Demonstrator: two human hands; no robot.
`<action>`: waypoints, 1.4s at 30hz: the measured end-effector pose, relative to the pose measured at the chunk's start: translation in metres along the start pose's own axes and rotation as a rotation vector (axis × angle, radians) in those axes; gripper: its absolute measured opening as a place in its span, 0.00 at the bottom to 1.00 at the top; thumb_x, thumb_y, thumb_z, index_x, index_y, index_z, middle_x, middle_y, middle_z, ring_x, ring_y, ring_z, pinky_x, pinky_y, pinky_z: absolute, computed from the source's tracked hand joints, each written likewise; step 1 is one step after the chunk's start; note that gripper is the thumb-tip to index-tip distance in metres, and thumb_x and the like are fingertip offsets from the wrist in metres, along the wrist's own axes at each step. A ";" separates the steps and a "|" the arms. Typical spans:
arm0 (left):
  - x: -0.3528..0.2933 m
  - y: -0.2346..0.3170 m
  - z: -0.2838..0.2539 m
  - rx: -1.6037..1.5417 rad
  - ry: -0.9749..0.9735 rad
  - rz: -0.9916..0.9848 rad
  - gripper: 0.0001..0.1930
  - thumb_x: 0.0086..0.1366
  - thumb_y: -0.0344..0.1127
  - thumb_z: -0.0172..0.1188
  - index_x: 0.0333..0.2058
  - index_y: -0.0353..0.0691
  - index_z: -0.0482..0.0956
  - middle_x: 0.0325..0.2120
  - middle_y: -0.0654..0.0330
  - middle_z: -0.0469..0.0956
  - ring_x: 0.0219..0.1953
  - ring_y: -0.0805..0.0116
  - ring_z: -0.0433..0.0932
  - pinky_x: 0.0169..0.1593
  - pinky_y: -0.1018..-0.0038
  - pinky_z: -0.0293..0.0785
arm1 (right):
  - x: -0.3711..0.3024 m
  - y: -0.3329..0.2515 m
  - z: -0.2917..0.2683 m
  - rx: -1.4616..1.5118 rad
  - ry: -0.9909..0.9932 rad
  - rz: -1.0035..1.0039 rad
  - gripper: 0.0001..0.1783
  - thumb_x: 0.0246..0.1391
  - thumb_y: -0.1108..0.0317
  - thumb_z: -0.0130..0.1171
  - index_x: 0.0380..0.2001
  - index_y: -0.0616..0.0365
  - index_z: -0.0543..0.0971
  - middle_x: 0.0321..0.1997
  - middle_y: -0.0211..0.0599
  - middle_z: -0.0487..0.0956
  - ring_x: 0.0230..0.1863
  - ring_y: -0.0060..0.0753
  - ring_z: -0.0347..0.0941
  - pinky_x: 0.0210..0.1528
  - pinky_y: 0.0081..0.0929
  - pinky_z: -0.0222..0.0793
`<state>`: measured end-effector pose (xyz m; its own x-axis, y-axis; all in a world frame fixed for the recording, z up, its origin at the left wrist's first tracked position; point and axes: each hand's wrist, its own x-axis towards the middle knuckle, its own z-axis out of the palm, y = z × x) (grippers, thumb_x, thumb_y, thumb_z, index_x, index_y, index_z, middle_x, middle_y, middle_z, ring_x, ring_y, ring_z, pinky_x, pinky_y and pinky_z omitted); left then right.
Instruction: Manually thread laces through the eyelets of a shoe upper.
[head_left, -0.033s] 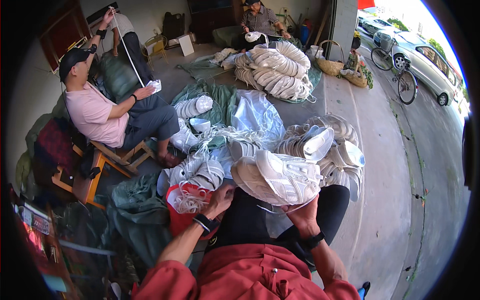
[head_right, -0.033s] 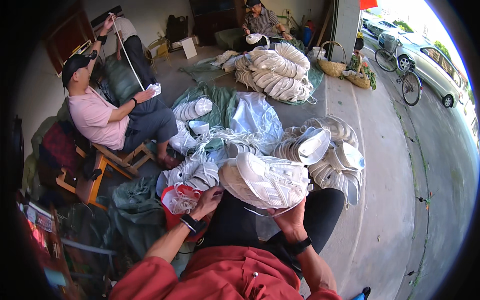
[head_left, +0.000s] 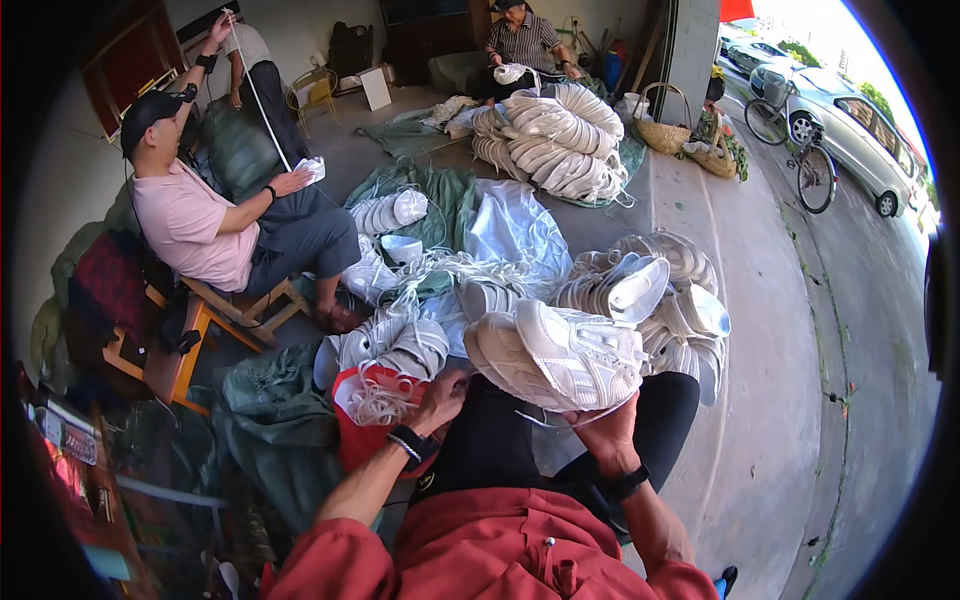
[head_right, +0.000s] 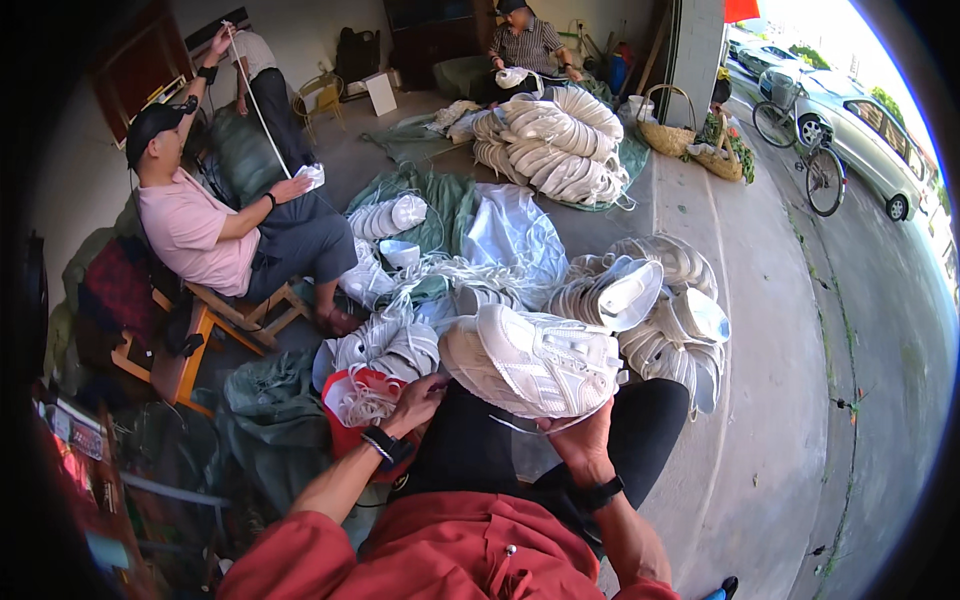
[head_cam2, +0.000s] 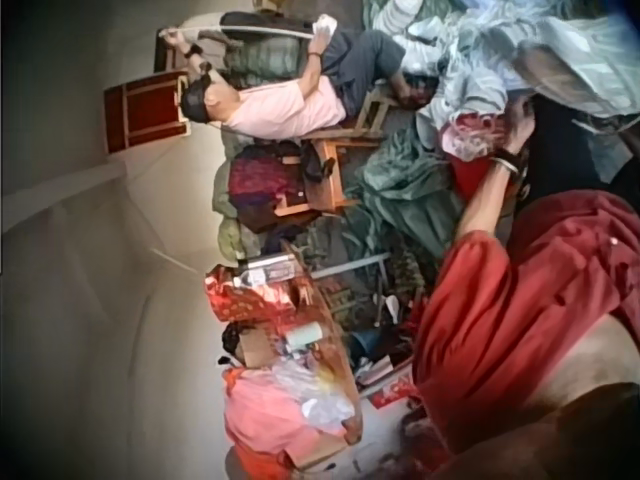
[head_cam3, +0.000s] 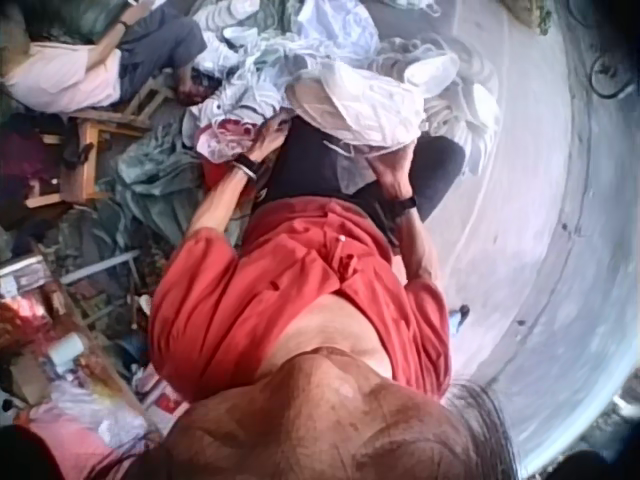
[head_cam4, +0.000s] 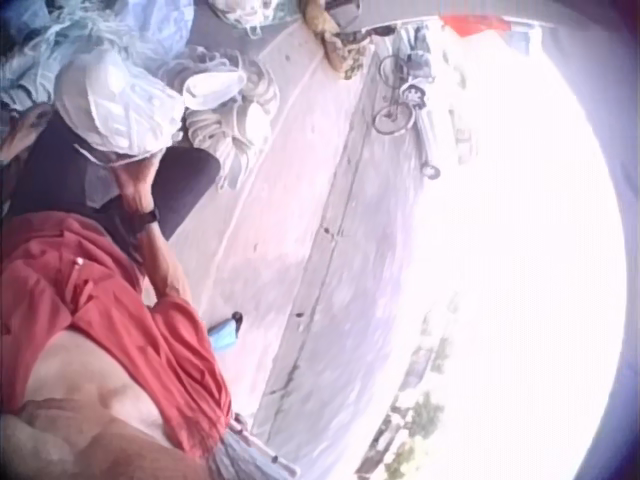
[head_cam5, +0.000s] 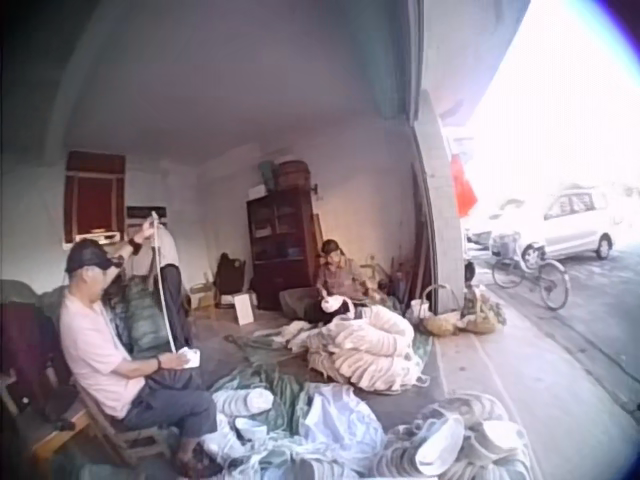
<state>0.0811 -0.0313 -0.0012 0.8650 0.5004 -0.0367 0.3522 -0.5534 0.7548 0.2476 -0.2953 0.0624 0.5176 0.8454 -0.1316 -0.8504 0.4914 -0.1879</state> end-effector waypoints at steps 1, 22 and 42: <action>0.005 -0.009 0.002 -0.025 -0.046 -0.028 0.11 0.61 0.30 0.53 0.42 0.35 0.76 0.39 0.51 0.79 0.42 0.59 0.78 0.45 0.70 0.72 | 0.000 0.000 -0.001 -0.012 0.023 -0.012 0.40 0.56 0.31 0.37 0.63 0.46 0.63 0.64 0.36 0.67 0.60 0.47 0.66 0.50 0.53 0.70; 0.019 -0.052 -0.006 0.227 0.187 -0.083 0.07 0.53 0.34 0.56 0.29 0.41 0.79 0.26 0.50 0.79 0.31 0.50 0.79 0.34 0.61 0.73 | -0.022 0.004 -0.059 0.037 0.238 0.004 0.38 0.54 0.32 0.38 0.61 0.41 0.65 0.65 0.32 0.66 0.63 0.46 0.62 0.59 0.55 0.57; -0.320 -0.307 -0.211 0.116 0.988 -1.432 0.20 0.53 0.39 0.63 0.45 0.38 0.75 0.39 0.52 0.78 0.42 0.59 0.78 0.41 0.67 0.77 | -0.024 0.001 -0.064 0.045 0.151 0.046 0.42 0.53 0.27 0.35 0.63 0.41 0.63 0.65 0.34 0.65 0.62 0.50 0.63 0.56 0.56 0.62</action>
<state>-0.3791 0.1185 -0.0830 -0.6358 0.7543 -0.1637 0.6385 0.6332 0.4374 0.2403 -0.3282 0.0031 0.4836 0.8278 -0.2843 -0.8751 0.4647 -0.1352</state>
